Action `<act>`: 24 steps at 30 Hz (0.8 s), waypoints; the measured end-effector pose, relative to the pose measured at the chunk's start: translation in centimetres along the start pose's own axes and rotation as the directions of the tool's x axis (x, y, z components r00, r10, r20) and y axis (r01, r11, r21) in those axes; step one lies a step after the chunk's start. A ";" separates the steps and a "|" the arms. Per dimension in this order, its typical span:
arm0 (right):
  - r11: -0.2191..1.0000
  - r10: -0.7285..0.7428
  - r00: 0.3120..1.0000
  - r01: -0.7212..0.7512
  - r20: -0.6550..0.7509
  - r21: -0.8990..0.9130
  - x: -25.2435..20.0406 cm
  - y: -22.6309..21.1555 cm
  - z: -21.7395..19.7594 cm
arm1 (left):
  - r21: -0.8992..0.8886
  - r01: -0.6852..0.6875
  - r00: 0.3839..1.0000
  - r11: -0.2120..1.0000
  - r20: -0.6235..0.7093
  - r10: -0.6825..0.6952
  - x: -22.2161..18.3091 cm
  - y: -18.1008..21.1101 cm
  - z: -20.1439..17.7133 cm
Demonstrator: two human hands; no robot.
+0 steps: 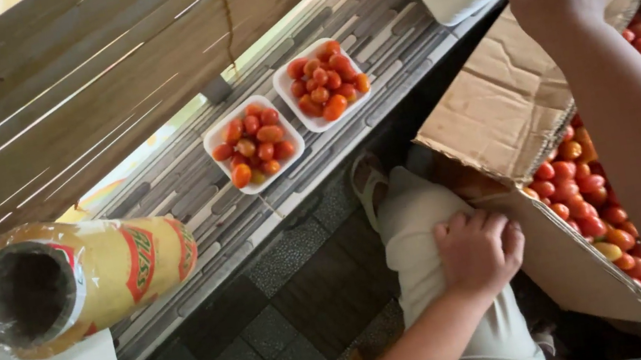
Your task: A person is sitting on the floor, picking cherry tomatoes from a large cardboard box and placing them into small plastic trays on a digital scale to weigh them before setting the trays aside.
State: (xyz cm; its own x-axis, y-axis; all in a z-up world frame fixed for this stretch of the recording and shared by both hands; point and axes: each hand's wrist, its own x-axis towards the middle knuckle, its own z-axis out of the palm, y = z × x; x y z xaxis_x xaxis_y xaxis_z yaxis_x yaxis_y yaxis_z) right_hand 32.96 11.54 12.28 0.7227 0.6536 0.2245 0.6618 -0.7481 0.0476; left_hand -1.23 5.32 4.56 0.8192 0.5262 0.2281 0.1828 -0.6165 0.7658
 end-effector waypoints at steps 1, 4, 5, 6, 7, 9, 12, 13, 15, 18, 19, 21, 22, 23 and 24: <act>1.000 -0.004 1.000 0.004 -0.001 0.029 0.0 0.3 0.0 | 0.008 0.001 1.000 1.000 0.002 -0.001 -0.1 0.0 0.0; 0.982 0.088 0.991 -0.103 0.102 0.158 0.5 -0.2 -1.7 | 0.043 -0.013 0.999 0.999 -0.051 0.015 -0.4 0.1 0.3; 0.981 0.095 0.990 -0.110 0.100 0.159 1.1 0.1 -1.1 | 0.044 -0.019 0.999 0.999 -0.046 0.021 -0.5 0.1 0.4; 0.998 0.061 0.989 -0.063 0.136 0.012 1.6 0.4 -0.6 | 0.061 -0.022 0.998 0.998 -0.056 0.025 -0.7 0.1 0.6; 0.991 0.033 0.984 -0.009 0.174 -0.135 2.4 0.8 -0.3 | 0.076 -0.026 0.997 0.997 -0.069 0.031 -0.6 0.1 0.9; 0.995 0.030 0.970 -0.005 0.241 -0.102 2.0 -1.2 -1.9 | 0.090 -0.038 0.996 0.995 -0.074 0.045 -0.9 0.3 1.2; 0.993 -0.029 0.961 0.060 0.275 -0.106 2.2 -1.7 -1.8 | 0.107 -0.037 0.996 0.994 -0.077 0.045 -1.0 0.7 1.6; 0.983 -0.079 0.966 0.117 0.247 -0.143 2.3 -1.6 -1.1 | 0.111 -0.024 0.997 0.993 -0.070 0.032 -1.1 0.7 1.6; 0.984 -0.046 0.970 0.085 0.237 -0.154 2.5 -2.0 -2.0 | 0.113 -0.022 0.995 0.993 -0.090 0.033 -1.0 0.7 1.8; 0.981 -0.110 0.994 0.110 0.014 -0.158 2.4 -0.2 -0.5 | 0.118 -0.003 0.995 0.993 -0.100 0.015 -1.5 0.5 2.3; 0.975 -0.180 0.961 0.147 -0.210 -0.165 2.4 1.4 0.1 | 0.124 -0.006 0.997 0.992 -0.081 0.017 -1.4 0.3 2.5; 0.956 -0.216 0.924 0.134 -0.316 -0.260 1.9 1.9 -1.4 | 0.154 -0.004 0.998 0.988 -0.061 0.013 -1.3 -0.4 2.8; 0.927 -0.271 0.875 0.125 -0.401 -0.355 1.2 2.4 -2.1 | 0.181 0.015 0.999 0.983 -0.045 -0.006 -1.6 -0.6 3.1; 0.928 -0.255 0.877 0.103 -0.406 -0.359 -1.0 2.2 -3.7 | 0.179 -0.006 0.999 0.984 -0.034 0.012 -1.7 -0.8 3.2; 0.939 -0.321 0.766 0.183 -0.558 -0.290 -3.1 2.0 -5.2 | 0.193 0.022 1.000 0.981 -0.008 -0.020 -1.8 -1.1 3.3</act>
State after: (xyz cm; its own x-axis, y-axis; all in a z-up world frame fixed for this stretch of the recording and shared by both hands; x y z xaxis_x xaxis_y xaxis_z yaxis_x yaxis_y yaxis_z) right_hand 30.98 7.46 16.70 0.2297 0.6770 0.6992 0.6957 -0.6166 0.3684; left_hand -1.12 3.09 1.35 0.8111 0.5432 0.2169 0.3019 -0.7065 0.6401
